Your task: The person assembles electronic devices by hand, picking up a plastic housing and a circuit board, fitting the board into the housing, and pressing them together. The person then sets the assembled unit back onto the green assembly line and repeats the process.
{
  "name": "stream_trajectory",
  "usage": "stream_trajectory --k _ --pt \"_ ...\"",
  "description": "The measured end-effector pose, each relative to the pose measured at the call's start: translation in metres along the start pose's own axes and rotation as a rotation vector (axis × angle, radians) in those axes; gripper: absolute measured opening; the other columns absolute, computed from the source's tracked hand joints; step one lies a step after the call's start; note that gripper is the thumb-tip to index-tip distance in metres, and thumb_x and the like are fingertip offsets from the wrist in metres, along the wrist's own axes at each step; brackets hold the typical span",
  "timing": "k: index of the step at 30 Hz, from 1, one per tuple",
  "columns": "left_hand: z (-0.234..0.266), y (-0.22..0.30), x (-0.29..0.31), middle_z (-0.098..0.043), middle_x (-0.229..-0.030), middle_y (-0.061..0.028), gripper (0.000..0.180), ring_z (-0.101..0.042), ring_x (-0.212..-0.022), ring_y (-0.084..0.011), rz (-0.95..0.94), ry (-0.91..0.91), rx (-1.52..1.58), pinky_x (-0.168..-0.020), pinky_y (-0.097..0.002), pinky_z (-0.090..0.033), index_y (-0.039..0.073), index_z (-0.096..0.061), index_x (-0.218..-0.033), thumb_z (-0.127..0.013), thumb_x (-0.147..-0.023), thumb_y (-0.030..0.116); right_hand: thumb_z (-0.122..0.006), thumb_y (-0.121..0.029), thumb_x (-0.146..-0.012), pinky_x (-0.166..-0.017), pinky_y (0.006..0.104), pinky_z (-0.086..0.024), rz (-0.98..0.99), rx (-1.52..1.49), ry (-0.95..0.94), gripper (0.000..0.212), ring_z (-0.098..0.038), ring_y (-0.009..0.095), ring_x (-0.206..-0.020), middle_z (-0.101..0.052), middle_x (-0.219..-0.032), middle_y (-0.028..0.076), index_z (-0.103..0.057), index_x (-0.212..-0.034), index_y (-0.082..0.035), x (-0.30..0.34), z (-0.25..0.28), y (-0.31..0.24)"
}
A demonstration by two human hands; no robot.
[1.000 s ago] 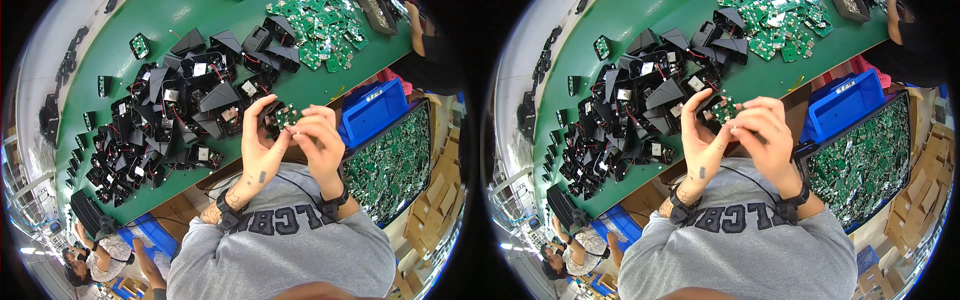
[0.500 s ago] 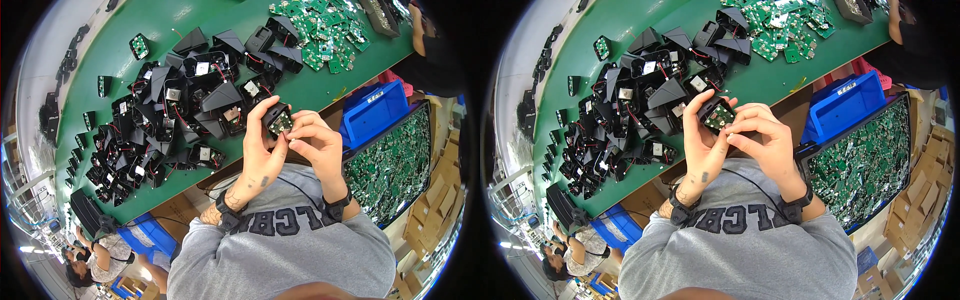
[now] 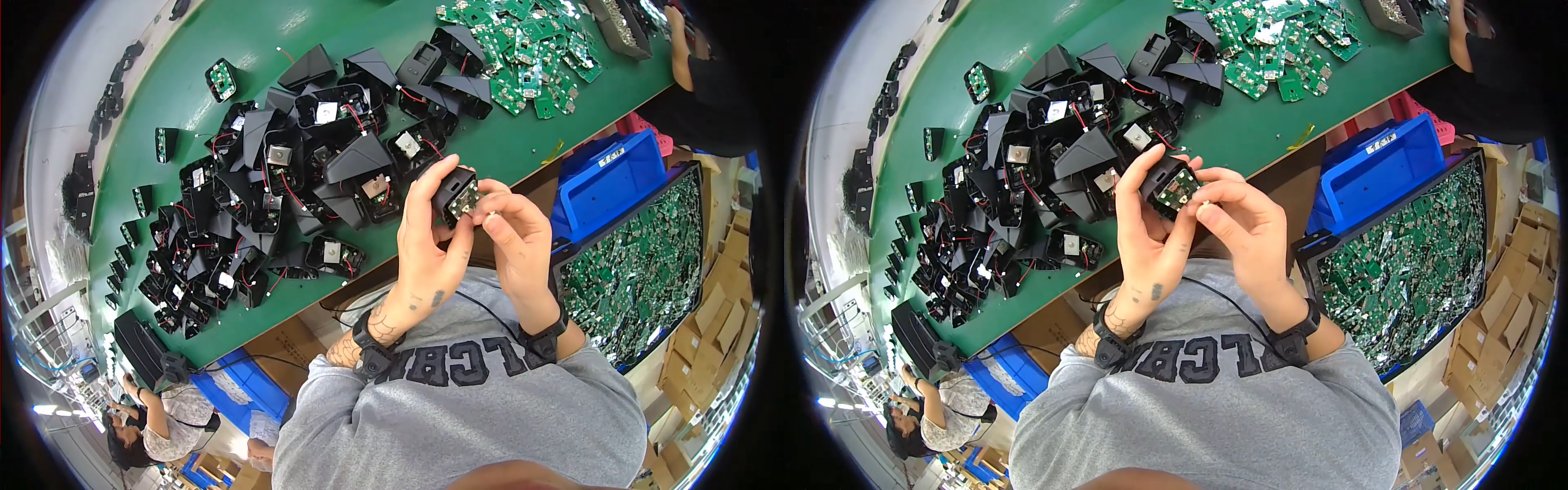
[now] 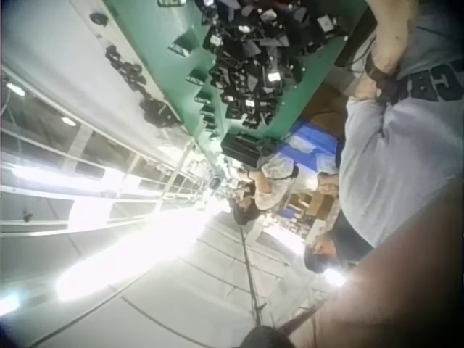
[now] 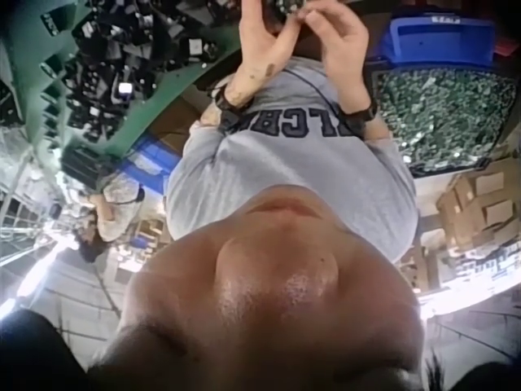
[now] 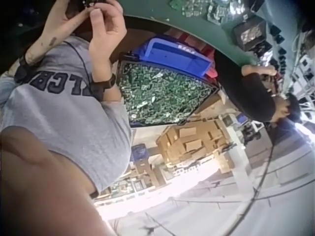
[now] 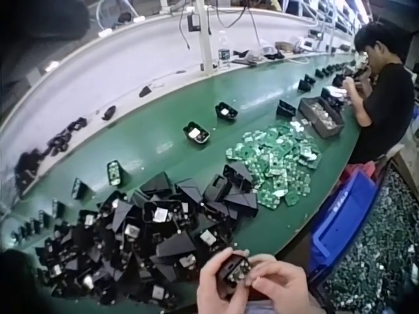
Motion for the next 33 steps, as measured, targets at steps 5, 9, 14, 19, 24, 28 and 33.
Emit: stream_trajectory --k 5,9,14,19,24,28,33 --pt "0.005 0.000 -0.002 -0.046 -0.133 -0.0175 0.063 -0.049 -0.125 -0.0270 -0.113 -0.012 -0.005 -0.101 -0.0352 -0.044 0.001 -0.026 -0.141 -0.050 -0.086 -0.015 -0.069 0.001 -0.080 -0.099 0.0383 -0.038 0.009 0.273 -0.209 0.019 -0.047 0.025 -0.119 -0.064 -0.098 0.008 -0.069 -0.099 0.003 -0.004 0.010 -0.002" --pt "0.002 -0.001 0.000 -0.045 -0.133 -0.0176 0.064 -0.048 -0.126 -0.0280 -0.171 -0.028 -0.059 -0.100 -0.0346 -0.046 0.001 -0.027 -0.141 -0.050 -0.084 -0.017 -0.069 0.004 -0.078 -0.097 0.0360 -0.041 -0.080 0.136 -0.034 0.019 -0.049 0.024 -0.118 -0.064 -0.099 0.009 -0.068 -0.097 0.003 -0.001 0.002 -0.008" --pt "0.004 0.000 0.000 -0.047 -0.132 -0.0187 0.064 -0.050 -0.125 -0.0276 -0.239 -0.040 -0.154 -0.099 -0.0341 -0.045 0.001 -0.031 -0.140 -0.050 -0.082 -0.018 -0.070 0.002 -0.079 -0.094 0.0327 -0.042 -0.048 0.248 -0.007 0.011 -0.053 0.020 -0.109 -0.060 -0.106 0.009 -0.067 -0.089 0.002 -0.002 0.009 -0.006" --pt "0.004 0.001 -0.001 -0.049 -0.130 -0.0200 0.063 -0.051 -0.122 -0.0273 -0.331 -0.012 -0.226 -0.100 -0.0346 -0.043 0.000 -0.034 -0.138 -0.051 -0.080 -0.019 -0.069 0.002 -0.079 -0.092 0.0305 -0.043 -0.085 0.165 -0.021 0.010 -0.053 0.016 -0.103 -0.054 -0.106 0.005 -0.068 -0.089 0.002 -0.002 0.004 -0.007" --pt "0.003 0.002 -0.001 -0.051 -0.129 -0.0212 0.062 -0.053 -0.119 -0.0284 -0.388 -0.011 -0.266 -0.099 -0.0355 -0.043 0.001 -0.039 -0.136 -0.054 -0.079 -0.017 -0.068 0.004 -0.081 -0.090 0.0276 -0.043 -0.255 0.009 -0.021 0.008 -0.052 0.013 -0.102 -0.051 -0.109 0.002 -0.069 -0.089 0.003 0.000 0.005 0.001" --pt "0.003 0.002 -0.003 -0.052 -0.127 -0.0216 0.060 -0.053 -0.117 -0.0294 -0.408 -0.001 -0.280 -0.097 -0.0358 -0.043 0.000 -0.041 -0.133 -0.055 -0.077 -0.017 -0.067 0.002 -0.083 -0.090 0.0272 -0.043 -0.228 -0.074 -0.006 0.004 -0.053 0.013 -0.100 -0.052 -0.107 0.003 -0.068 -0.087 0.003 0.002 0.003 0.007" --pt "0.001 0.009 -0.004 -0.058 -0.119 -0.0227 0.055 -0.057 -0.110 -0.0327 -0.451 0.048 -0.352 -0.094 -0.0379 -0.045 0.000 -0.047 -0.128 -0.058 -0.076 -0.014 -0.066 0.001 -0.085 -0.089 0.0274 -0.043 -0.252 -0.175 0.023 0.004 -0.054 0.013 -0.099 -0.053 -0.107 0.003 -0.067 -0.088 0.002 0.005 -0.002 0.009"
Point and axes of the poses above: each hand's wrist, its own x-axis away from the middle knuckle, its own z-axis out of the back of the hand, y = z × x, the point moved 3 cm from there along -x, towards the middle knuckle
